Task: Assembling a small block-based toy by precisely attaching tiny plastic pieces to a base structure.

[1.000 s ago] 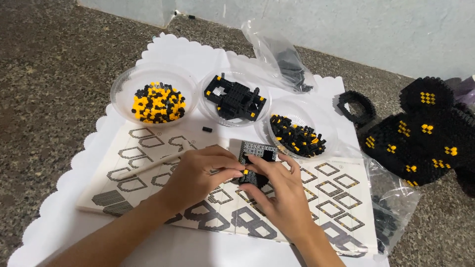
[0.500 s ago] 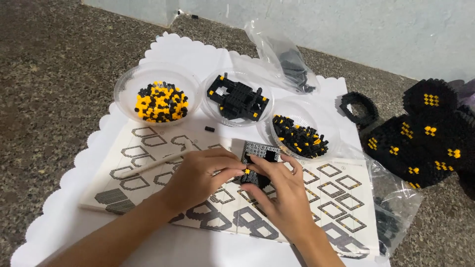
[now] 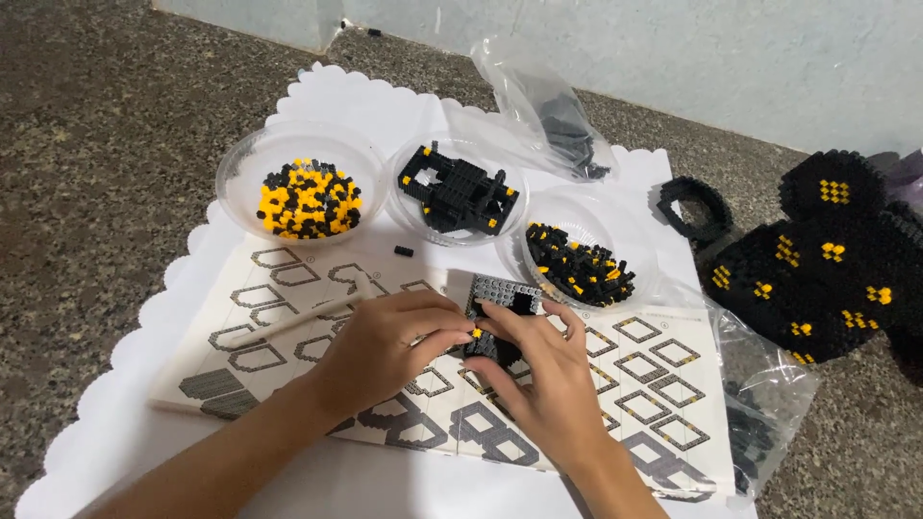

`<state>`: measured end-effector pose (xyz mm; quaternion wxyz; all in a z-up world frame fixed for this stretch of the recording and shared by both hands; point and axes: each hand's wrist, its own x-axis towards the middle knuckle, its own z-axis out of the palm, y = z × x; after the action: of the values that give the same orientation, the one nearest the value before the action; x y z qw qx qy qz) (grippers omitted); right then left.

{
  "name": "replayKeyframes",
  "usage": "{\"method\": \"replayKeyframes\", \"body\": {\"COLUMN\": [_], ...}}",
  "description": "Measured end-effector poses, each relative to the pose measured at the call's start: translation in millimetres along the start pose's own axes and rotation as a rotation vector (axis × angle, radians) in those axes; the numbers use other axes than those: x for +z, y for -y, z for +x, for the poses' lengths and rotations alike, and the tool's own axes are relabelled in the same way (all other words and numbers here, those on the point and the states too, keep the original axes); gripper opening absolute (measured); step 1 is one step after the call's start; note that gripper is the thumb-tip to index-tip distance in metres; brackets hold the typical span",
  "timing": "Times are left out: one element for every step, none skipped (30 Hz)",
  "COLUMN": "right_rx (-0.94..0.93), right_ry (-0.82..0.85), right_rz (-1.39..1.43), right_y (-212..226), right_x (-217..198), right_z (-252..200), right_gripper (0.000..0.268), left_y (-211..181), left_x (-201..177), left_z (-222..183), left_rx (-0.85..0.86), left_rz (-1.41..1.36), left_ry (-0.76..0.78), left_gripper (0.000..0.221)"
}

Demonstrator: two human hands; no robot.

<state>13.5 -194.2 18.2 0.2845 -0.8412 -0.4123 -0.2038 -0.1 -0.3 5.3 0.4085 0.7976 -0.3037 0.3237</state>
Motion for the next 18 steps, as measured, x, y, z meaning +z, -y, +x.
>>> {"method": "replayKeyframes", "body": {"right_rx": [0.000, -0.003, -0.005, -0.006, 0.000, 0.007, 0.007, 0.035, 0.062, 0.058, 0.111, 0.164, 0.159, 0.285, 0.411, 0.407, 0.459, 0.509], "right_ry": [-0.001, -0.003, -0.005, -0.006, -0.002, 0.004, 0.004, 0.011, 0.018, 0.018, 0.037, 0.058, 0.060, 0.103, 0.147, 0.143, 0.180, 0.218], "right_rz": [0.000, 0.001, 0.002, 0.001, 0.005, 0.009, 0.009, 0.031, 0.052, 0.053, 0.106, 0.158, 0.158, 0.204, 0.250, 0.250, 0.246, 0.241], "right_y": [0, 0, 0, 0, -1, -1, -3, -5, -6, -6, -6, -7, -7, -8, -8, -9, -9, -10], "right_x": [0, 0, 0, 1, 1, 1, 2, 4, 5, 4, 3, 2, 1, 0, -2, -4, -6, -9], "right_z": [0, 0, 0, 0, 0, 0, 0, 1, 1, 2, 3, 3, 4, 3, 3, 5, 7, 9], "right_gripper": [0.046, 0.046, 0.046, 0.046, 0.047, 0.048, 0.048, 0.051, 0.053, 0.053, 0.057, 0.061, 0.061, 0.064, 0.068, 0.068, 0.072, 0.077], "left_y": [0, -1, -1, -1, -1, -1, 0, 1, 2, 6, 9, 13, 19, 25, 31, 29, 26, 24], "left_x": [-1, -2, -3, -3, -3, -3, -2, -1, -1, -2, -3, -3, -12, -22, -31, -41, -51, -60], "left_z": [0, 0, -1, -1, -2, -3, -2, -3, -2, -1, 1, 3, 2, 1, 1, 5, 9, 13], "left_rx": [0.001, -0.003, -0.006, -0.005, -0.008, -0.012, -0.012, -0.001, 0.011, 0.011, 0.012, 0.013, 0.012, -0.145, -0.301, -0.298, -0.579, -0.865], "left_rz": [0.000, 0.001, 0.002, 0.002, 0.024, 0.045, 0.045, 0.073, 0.100, 0.103, 0.114, 0.124, 0.127, 0.206, 0.283, 0.287, 0.414, 0.540], "left_ry": [0.000, 0.025, 0.051, 0.051, 0.069, 0.088, 0.087, 0.082, 0.077, 0.075, 0.116, 0.155, 0.150, 0.192, 0.234, 0.232, 0.422, 0.603], "left_gripper": [0.003, 0.006, 0.008, 0.008, 0.009, 0.011, 0.011, 0.012, 0.013, 0.013, 0.014, 0.023, 0.023, 0.019, 0.017, 0.017, 0.023, 0.028]}}
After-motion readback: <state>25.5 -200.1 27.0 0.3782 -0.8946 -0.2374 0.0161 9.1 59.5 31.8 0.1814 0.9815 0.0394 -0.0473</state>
